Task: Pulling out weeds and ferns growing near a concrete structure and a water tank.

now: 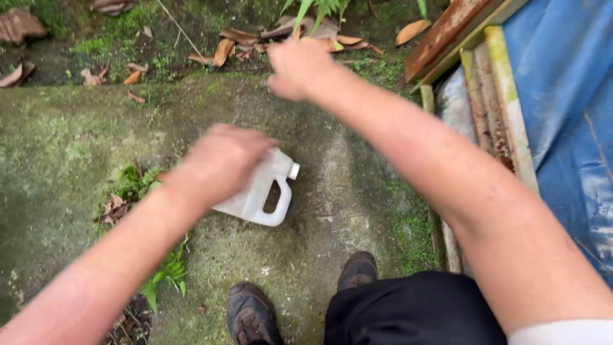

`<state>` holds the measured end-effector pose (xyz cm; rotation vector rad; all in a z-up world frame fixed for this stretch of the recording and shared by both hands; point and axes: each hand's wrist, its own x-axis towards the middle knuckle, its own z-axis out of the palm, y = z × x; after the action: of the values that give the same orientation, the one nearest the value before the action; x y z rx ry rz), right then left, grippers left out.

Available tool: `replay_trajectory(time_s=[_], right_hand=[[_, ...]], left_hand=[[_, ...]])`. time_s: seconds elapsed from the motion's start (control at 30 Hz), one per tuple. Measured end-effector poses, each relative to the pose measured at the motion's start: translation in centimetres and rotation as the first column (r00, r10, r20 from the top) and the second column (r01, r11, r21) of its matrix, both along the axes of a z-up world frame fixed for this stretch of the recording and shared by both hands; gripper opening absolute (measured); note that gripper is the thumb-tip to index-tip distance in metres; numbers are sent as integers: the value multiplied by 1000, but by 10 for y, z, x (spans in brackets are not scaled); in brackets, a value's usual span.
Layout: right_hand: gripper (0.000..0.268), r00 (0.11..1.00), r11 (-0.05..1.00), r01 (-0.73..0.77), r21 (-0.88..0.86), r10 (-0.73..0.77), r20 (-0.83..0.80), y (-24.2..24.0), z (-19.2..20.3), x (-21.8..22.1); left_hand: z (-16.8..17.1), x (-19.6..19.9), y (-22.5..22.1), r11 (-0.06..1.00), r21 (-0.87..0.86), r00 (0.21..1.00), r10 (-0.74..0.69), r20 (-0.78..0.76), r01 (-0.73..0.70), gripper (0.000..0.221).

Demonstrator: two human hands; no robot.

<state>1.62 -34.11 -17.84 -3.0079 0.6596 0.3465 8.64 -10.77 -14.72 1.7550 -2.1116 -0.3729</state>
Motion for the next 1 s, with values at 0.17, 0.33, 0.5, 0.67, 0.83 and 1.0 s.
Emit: replay_trajectory(time_s=[0.17,0.33,0.5,0.67,0.83,1.0], right_hand=[[30,988,981,148,-121,-141,62,-80,35,-14],[30,859,875,459,157,-482,174,-94,-4,-58],[52,849,861,491,130,-441,-290,-120,-28,-131],[55,763,843,533,69,-444,-470,-96,1,-133],[57,784,808,560,185,-444,-434,-97,-7,-123],[51,845,792,500,350,-358,-397,-104,-33,-112]], left_hand=[[71,-136,-22,913,-176,895,-399,-197,368,28],[49,-171,-28,845,-248,792,-532,-299,474,36],[-8,-106,-40,933,278,970,-244,14,230,81],[-79,-88,-41,809,570,871,-378,315,144,86],[-112,-85,-44,813,517,745,-514,425,267,75],[-149,-59,-30,775,616,790,-464,400,143,65]])
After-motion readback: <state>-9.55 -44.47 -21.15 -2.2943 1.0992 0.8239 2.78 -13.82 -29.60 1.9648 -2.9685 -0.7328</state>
